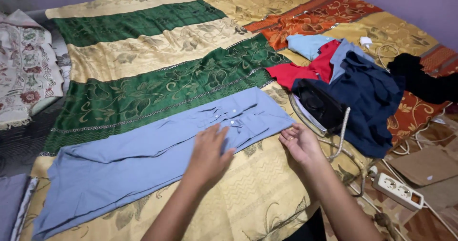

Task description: Ironing a light blue shirt on a bed and then folding it neatly.

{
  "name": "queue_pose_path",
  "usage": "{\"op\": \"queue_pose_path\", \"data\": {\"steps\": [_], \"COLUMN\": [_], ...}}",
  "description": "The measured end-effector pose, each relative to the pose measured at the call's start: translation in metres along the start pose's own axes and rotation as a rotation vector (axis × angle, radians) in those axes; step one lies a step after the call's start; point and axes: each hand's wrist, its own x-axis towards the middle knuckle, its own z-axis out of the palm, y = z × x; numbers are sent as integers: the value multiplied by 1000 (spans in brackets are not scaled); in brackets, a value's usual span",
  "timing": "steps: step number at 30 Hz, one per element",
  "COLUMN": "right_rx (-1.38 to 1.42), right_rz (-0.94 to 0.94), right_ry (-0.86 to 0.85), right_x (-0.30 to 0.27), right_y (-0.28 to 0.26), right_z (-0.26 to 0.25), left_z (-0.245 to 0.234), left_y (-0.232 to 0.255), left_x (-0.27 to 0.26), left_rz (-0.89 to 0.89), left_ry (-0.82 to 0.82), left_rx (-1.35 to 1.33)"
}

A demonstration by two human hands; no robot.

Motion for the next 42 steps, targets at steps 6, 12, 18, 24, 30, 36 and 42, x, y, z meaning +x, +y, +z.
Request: {"op": "queue_pose_path", "data": {"steps": [6, 12, 18, 24, 30, 36, 42], "right_rx": [-151, 12, 229, 360, 130, 120, 161], "right_rz": [117, 134, 105, 137, 16, 54, 58], "right_ry": [357, 261, 308, 236, 184, -143, -322], "right_x": [-31, -38, -35, 63, 73, 142, 178], "right_y": [-14, -8, 17, 50, 51, 63, 114], "right_z": [103, 110, 142, 98, 121, 69, 18], "left_z": [83, 148, 162, 143, 146, 144, 114], "left_y": [29, 25, 19, 21, 17, 20, 21], "left_x": [57, 108, 111, 113, 115, 112, 116], "left_rz": [71, 71, -21, -19, 18, 58, 114], "left_ry": [-136, 26, -19, 118, 164, 208, 22], "left_rx": [7, 134, 118, -100, -124, -115, -103]}}
